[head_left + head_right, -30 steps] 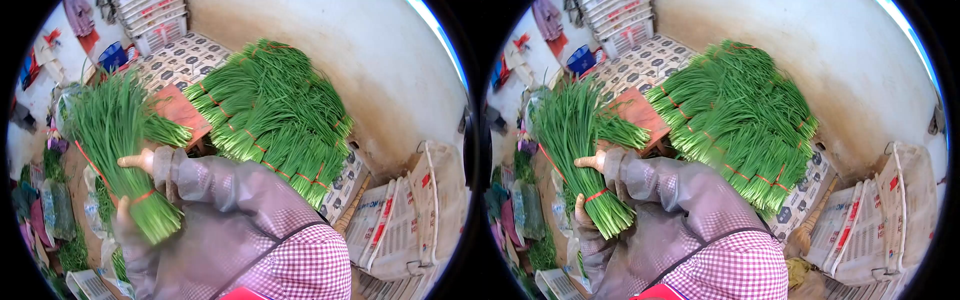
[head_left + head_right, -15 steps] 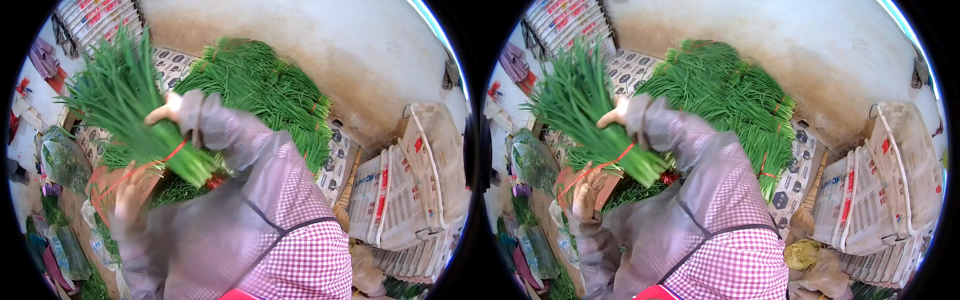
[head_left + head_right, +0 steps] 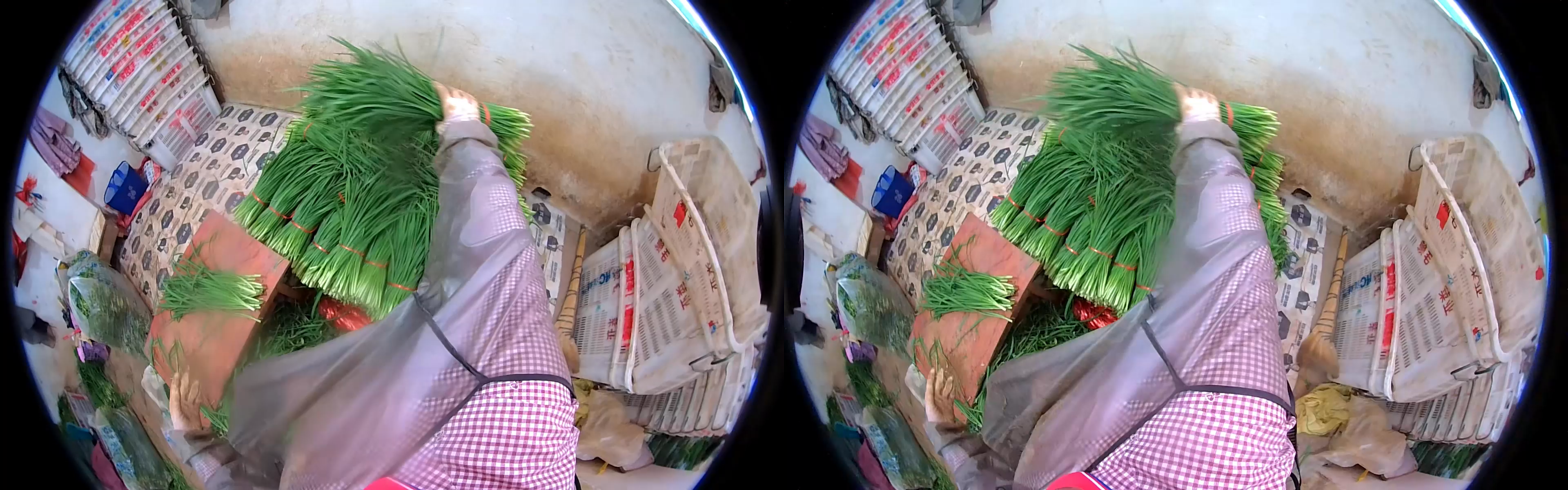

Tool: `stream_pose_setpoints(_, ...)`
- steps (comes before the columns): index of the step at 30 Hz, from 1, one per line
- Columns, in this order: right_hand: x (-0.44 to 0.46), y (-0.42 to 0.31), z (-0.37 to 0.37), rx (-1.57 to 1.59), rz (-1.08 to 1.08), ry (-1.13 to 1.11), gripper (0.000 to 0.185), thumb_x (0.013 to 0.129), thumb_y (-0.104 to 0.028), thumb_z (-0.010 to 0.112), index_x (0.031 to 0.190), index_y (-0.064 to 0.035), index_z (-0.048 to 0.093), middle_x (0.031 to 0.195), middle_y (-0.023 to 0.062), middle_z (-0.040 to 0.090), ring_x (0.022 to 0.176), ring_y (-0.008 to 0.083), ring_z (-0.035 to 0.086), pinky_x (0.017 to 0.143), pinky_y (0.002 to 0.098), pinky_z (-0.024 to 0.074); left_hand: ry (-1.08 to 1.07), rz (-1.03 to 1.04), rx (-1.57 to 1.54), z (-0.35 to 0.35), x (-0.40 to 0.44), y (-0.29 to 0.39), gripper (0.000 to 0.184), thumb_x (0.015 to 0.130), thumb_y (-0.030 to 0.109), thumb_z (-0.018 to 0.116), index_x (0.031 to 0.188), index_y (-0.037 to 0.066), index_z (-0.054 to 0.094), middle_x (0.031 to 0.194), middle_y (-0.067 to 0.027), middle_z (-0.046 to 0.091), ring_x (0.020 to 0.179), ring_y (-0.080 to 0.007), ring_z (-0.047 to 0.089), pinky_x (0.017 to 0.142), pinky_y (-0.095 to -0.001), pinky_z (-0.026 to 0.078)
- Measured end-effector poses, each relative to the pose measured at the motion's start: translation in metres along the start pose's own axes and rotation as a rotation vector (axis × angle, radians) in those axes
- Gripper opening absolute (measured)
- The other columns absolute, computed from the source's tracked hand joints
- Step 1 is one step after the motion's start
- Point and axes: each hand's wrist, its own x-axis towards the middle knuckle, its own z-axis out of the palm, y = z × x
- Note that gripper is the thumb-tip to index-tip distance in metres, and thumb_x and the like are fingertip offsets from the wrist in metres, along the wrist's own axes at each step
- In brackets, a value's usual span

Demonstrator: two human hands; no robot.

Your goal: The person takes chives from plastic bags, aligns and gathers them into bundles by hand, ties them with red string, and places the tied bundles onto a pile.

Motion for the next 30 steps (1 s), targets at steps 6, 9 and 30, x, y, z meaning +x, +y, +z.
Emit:
stream_pose_setpoints(6,-0.079,0.07,0.136,-0.185,0.461,-0.179,0.053,0.082,-0.019,0.058,0.133,-0.018,0.043,0.122,0.0092,0.055,0.116,0.0263,0.051,0.097,0.0431,0.0395,0.093,-0.053,-0.039,-0.028,-0.017,-0.017,0.061,0.094,0.042,0.047,0.144,0.01,0.032,0.151,-0.0152,0.026,0.133,-0.0333,0.033,0.11,-0.0443,0.027)
stream_pose_setpoints(9,-0.14,0.037,0.165,-0.033,0.517,-0.513,0.049,0.084,-0.021,0.056,0.132,-0.0164,0.046,0.12,0.01,0.057,0.113,0.0264,0.054,0.096,0.0415,0.0411,0.07,-0.073,-0.085,-0.026,-0.016,-0.028,0.061,0.094,0.041,0.047,0.144,0.01,0.032,0.152,-0.016,0.023,0.134,-0.0343,0.032,0.11,-0.0444,0.026)
stream_pose_setpoints(30,-0.125,-0.304,0.108,1.209,-0.33,-0.948,0.05,0.091,-0.033,0.055,0.129,-0.0017,0.051,0.121,0.0192,0.059,0.111,0.0307,0.057,0.094,0.0363,0.0449,0.211,0.02,-0.128,-0.014,-0.106,-0.045,0.06,0.091,0.027,0.053,0.142,0.003,0.033,0.137,-0.0143,0.047,0.117,-0.0281,0.052,0.098,-0.0377,0.04)
